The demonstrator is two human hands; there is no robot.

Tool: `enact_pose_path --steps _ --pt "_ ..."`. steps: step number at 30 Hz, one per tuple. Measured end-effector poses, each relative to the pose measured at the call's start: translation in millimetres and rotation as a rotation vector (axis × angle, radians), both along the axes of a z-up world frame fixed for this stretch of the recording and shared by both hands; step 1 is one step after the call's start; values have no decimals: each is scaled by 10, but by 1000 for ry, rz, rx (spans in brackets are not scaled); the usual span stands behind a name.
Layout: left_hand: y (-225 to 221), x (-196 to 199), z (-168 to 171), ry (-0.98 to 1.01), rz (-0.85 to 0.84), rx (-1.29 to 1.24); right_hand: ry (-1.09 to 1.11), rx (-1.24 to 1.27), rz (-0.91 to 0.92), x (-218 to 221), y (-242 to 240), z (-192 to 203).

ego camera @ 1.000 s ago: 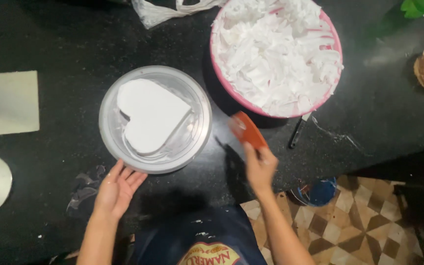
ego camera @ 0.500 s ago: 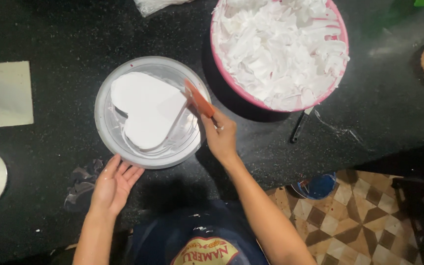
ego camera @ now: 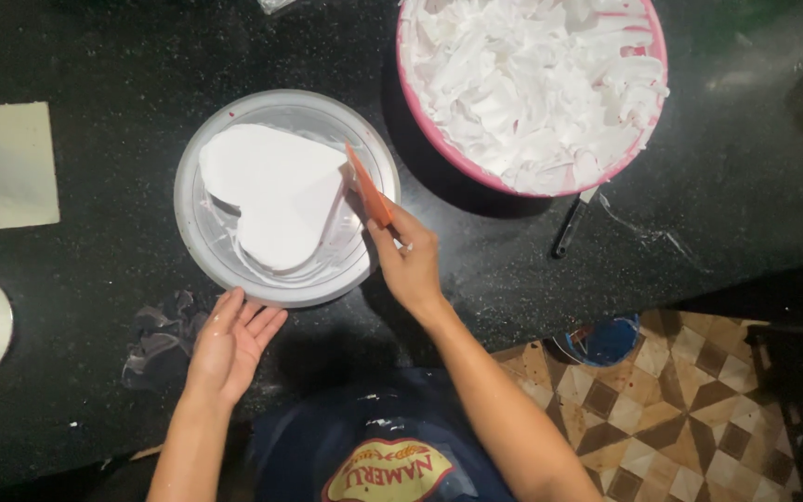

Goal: The person smooths white frosting on a heart-shaped cake using a small orange spatula and a metal offset spatula. They repeatedly rotate the turntable and scrape the sides and top to even the surface. The cake remains on the turntable throughout the clip.

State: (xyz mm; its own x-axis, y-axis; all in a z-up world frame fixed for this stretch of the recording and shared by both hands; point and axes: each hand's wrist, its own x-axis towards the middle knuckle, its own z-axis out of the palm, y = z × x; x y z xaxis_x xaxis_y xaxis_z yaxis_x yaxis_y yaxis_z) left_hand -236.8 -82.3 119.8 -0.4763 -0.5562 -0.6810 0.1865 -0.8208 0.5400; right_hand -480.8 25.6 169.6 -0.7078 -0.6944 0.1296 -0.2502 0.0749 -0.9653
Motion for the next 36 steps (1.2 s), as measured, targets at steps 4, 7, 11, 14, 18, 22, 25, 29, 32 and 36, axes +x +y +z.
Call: enact_pose_path --steps 4,7,11,14,18,22,25,29,32,36 --pt "38 13 -60 40 -3 0 2 -13 22 54 17 38" --pt "74 21 -97 48 -9 7 1 66 -2 95 46 29" --pt "124 -20 -44 35 -25 10 -54 -28 53 168 105 68" --pt "175 -73 25 3 -45 14 -5 12 65 215 155 58" --pt "266 -2 -173 -9 -80 15 -41 -10 88 288 234 69" --pt "307 34 -181 95 -215 26 -16 -10 116 308 317 117" --pt "191 -53 207 -19 -341 31 -8 2 119 319 374 105" --pt "77 70 3 -164 -238 -20 -38 -23 125 293 434 106" --pt "107 128 -148 -116 -133 -56 -17 -34 116 293 486 100" --pt "138 -73 258 -123 -321 -27 -55 4 97 273 514 93"
